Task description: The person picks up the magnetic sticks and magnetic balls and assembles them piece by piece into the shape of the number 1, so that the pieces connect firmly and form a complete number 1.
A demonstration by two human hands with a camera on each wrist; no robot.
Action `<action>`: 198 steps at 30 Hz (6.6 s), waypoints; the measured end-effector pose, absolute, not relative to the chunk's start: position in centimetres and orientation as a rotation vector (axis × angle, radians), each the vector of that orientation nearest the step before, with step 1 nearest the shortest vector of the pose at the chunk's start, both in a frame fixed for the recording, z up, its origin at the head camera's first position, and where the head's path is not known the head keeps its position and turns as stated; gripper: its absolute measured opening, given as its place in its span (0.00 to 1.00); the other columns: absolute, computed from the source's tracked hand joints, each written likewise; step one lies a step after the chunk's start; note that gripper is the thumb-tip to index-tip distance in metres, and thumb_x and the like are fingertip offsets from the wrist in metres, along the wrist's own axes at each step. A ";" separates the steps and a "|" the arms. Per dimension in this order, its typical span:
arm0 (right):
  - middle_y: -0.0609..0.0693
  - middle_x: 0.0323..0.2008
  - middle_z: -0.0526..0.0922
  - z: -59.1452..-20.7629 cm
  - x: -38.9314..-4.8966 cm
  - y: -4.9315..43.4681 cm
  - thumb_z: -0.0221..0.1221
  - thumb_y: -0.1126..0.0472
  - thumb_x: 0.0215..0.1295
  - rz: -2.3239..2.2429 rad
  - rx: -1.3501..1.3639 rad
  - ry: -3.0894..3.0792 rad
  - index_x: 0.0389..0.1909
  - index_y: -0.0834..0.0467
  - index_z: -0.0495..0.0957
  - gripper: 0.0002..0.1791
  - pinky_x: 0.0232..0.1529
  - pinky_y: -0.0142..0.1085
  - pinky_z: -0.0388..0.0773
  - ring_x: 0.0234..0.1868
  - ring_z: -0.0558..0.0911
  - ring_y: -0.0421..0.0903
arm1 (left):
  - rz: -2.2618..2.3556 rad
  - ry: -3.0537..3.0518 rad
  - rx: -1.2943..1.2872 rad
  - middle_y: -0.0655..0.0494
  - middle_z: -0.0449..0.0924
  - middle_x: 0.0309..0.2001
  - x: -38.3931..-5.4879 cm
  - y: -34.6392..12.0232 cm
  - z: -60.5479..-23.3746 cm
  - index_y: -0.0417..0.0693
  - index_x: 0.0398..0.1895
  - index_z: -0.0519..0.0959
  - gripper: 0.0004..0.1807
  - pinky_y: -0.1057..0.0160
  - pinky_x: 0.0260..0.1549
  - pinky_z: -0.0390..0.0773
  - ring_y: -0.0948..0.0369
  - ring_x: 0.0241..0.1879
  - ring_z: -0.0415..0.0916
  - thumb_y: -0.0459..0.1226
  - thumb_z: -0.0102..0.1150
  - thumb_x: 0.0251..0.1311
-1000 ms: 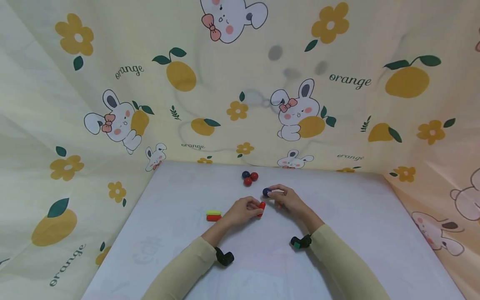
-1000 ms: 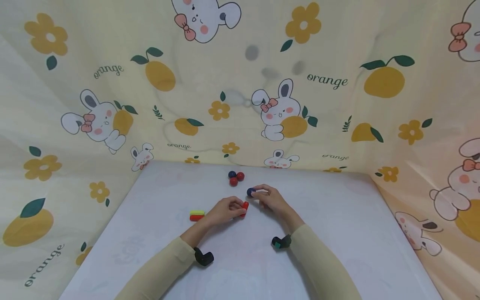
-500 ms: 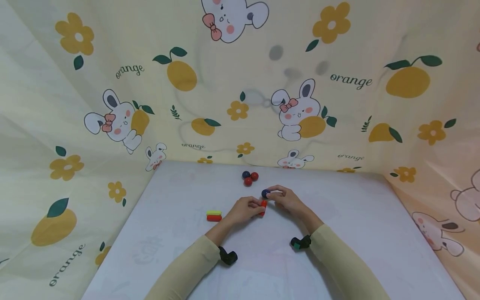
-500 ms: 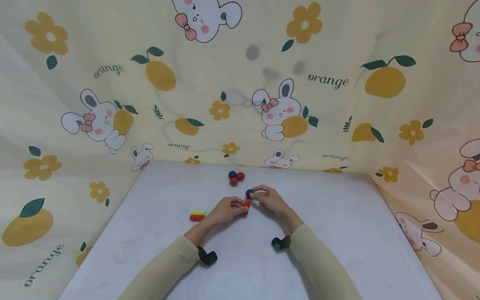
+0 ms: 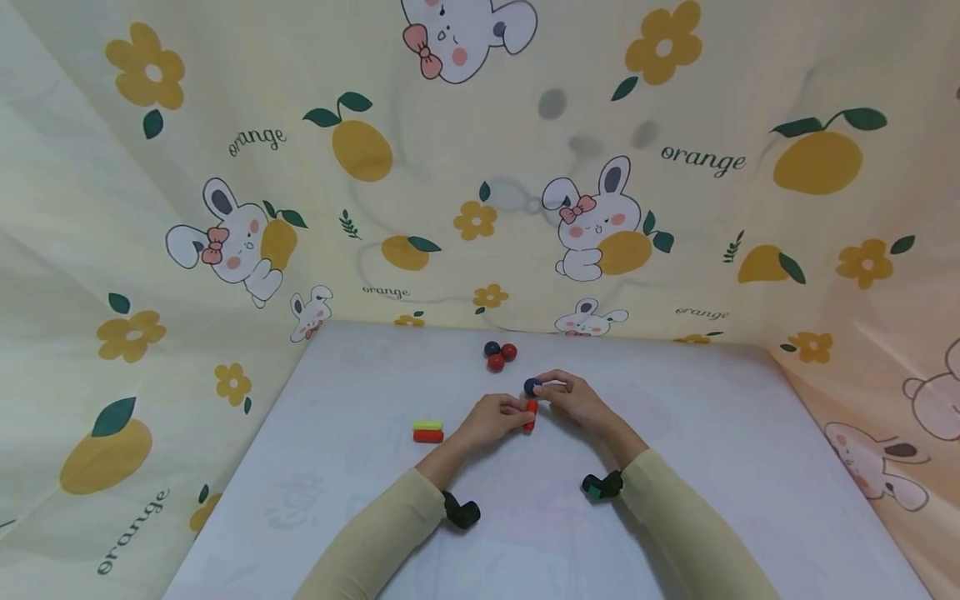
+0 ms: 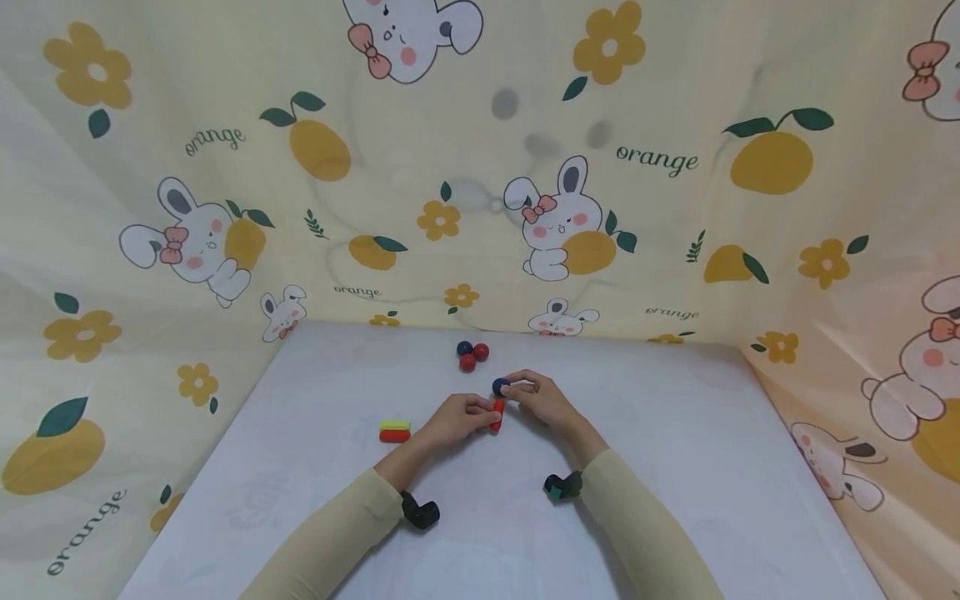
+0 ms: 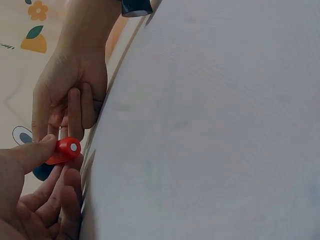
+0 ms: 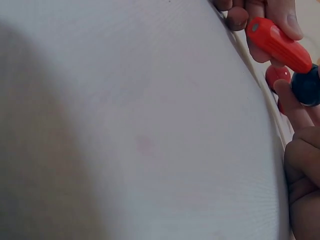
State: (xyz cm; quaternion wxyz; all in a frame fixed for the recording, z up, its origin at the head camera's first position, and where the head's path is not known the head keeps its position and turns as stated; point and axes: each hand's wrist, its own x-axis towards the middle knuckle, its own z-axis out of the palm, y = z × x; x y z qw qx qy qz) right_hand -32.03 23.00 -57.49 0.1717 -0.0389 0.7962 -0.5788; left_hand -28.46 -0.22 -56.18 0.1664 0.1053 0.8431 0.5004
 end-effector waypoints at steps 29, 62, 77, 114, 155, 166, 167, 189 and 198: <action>0.49 0.40 0.88 -57.3 -32.0 22.8 0.67 0.41 0.74 -1.606 -0.134 2.297 0.66 0.51 0.79 0.28 0.40 0.41 0.64 0.33 0.70 0.47 | 1.516 2.288 0.240 0.56 0.84 0.29 -29.3 0.0 -56.5 0.45 0.55 0.87 0.19 0.67 0.31 0.75 0.61 0.30 0.77 0.49 0.68 0.73; 0.47 0.29 0.82 -57.0 -31.5 22.7 0.66 0.41 0.75 -1.637 -0.088 2.300 0.70 0.48 0.77 0.28 0.23 0.33 0.60 0.19 0.64 0.44 | 1.557 2.318 0.218 0.55 0.85 0.31 -28.7 -0.5 -56.3 0.45 0.55 0.86 0.19 0.67 0.34 0.77 0.61 0.28 0.78 0.51 0.63 0.77; 0.47 0.25 0.76 -56.9 -31.7 22.8 0.68 0.39 0.72 -1.645 0.001 2.263 0.71 0.46 0.76 0.31 0.21 0.34 0.61 0.18 0.64 0.45 | 1.539 2.391 0.243 0.54 0.89 0.44 -29.8 -3.1 -54.5 0.45 0.57 0.84 0.15 0.64 0.41 0.82 0.58 0.38 0.83 0.44 0.61 0.79; 0.50 0.42 0.87 -57.2 -32.0 22.8 0.69 0.38 0.70 -1.657 0.053 2.241 0.72 0.46 0.75 0.35 0.25 0.34 0.61 0.22 0.66 0.47 | 0.884 3.019 0.413 0.51 0.79 0.61 -35.0 -3.4 -54.1 0.52 0.66 0.78 0.24 0.55 0.56 0.83 0.56 0.55 0.80 0.43 0.72 0.71; 0.47 0.24 0.71 -56.5 -31.6 22.6 0.69 0.40 0.72 -1.689 0.047 2.205 0.71 0.47 0.76 0.32 0.23 0.34 0.62 0.20 0.65 0.46 | 0.699 3.069 0.431 0.55 0.78 0.56 -36.3 -2.7 -55.4 0.56 0.63 0.77 0.22 0.58 0.50 0.85 0.59 0.49 0.79 0.45 0.71 0.71; 0.47 0.23 0.70 -56.7 -31.7 22.6 0.68 0.41 0.72 -1.690 0.021 2.193 0.72 0.48 0.75 0.32 0.24 0.34 0.62 0.20 0.66 0.46 | 0.716 3.070 0.395 0.56 0.84 0.51 -36.3 -2.9 -55.5 0.54 0.61 0.78 0.22 0.56 0.50 0.84 0.58 0.49 0.81 0.46 0.73 0.69; 0.47 0.23 0.71 -56.7 -31.7 22.6 0.68 0.41 0.72 -1.688 0.023 2.194 0.72 0.48 0.75 0.32 0.24 0.34 0.62 0.20 0.66 0.46 | 0.702 3.068 0.389 0.56 0.84 0.53 -36.3 -2.9 -55.5 0.54 0.63 0.79 0.23 0.56 0.51 0.84 0.58 0.50 0.81 0.46 0.74 0.69; 0.46 0.21 0.69 -56.9 -31.9 23.1 0.67 0.41 0.74 -1.631 0.002 2.231 0.71 0.48 0.75 0.30 0.25 0.34 0.63 0.20 0.64 0.46 | 0.870 2.981 0.401 0.57 0.83 0.54 -33.1 -2.6 -54.7 0.55 0.63 0.81 0.22 0.55 0.53 0.83 0.60 0.49 0.80 0.48 0.72 0.70; 0.46 0.20 0.68 -56.4 -32.3 23.4 0.67 0.42 0.74 -1.544 -0.032 2.203 0.70 0.50 0.75 0.30 0.26 0.35 0.63 0.19 0.65 0.46 | 0.884 2.953 0.450 0.59 0.85 0.51 -31.2 -2.6 -54.6 0.58 0.63 0.81 0.21 0.55 0.51 0.83 0.60 0.47 0.80 0.48 0.72 0.70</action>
